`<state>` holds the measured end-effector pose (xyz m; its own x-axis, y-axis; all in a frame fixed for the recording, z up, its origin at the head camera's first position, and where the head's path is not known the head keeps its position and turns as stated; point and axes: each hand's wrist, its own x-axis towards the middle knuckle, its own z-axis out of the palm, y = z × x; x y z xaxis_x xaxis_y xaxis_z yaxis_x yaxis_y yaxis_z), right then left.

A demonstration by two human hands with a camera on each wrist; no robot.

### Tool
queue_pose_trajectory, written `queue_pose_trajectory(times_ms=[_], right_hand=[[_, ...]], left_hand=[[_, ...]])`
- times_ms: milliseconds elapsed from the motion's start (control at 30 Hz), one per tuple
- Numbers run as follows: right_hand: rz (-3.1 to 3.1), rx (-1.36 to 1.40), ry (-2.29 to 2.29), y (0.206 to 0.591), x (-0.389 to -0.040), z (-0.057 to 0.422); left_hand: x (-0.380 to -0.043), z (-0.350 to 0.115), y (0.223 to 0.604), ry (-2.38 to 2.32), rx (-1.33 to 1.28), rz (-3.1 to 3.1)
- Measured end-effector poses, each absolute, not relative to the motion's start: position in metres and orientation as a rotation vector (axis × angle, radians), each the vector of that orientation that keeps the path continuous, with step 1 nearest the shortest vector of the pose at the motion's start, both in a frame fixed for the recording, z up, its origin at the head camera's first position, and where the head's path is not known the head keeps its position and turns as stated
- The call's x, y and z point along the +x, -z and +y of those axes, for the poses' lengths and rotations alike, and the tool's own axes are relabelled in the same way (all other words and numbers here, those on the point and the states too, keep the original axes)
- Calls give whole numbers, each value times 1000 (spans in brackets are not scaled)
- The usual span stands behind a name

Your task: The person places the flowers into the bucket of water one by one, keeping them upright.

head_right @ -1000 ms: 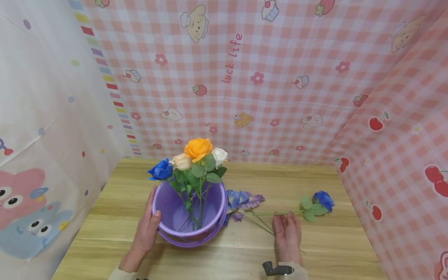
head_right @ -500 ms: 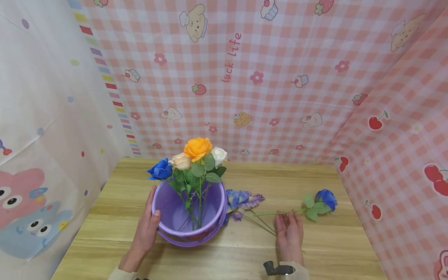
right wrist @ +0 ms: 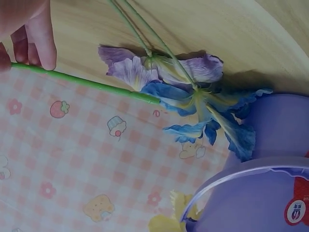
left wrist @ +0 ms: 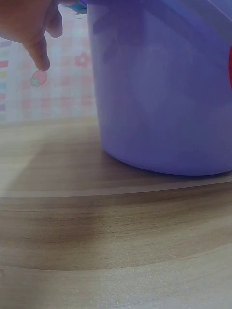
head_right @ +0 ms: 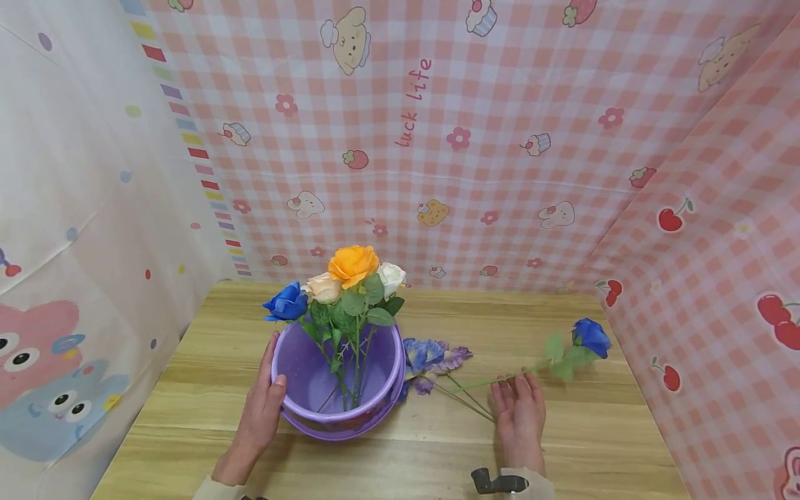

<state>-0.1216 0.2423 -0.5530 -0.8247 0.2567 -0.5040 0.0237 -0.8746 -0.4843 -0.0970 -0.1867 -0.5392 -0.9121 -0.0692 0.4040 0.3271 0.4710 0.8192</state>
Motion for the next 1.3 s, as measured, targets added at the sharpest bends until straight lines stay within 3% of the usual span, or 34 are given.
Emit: queue_pose_trajectory(times_ms=[1300], right_hand=[[-1278,-687,-2552,504,-123,207]], left_hand=[[-96,-186,537,1447,-201,-2350]])
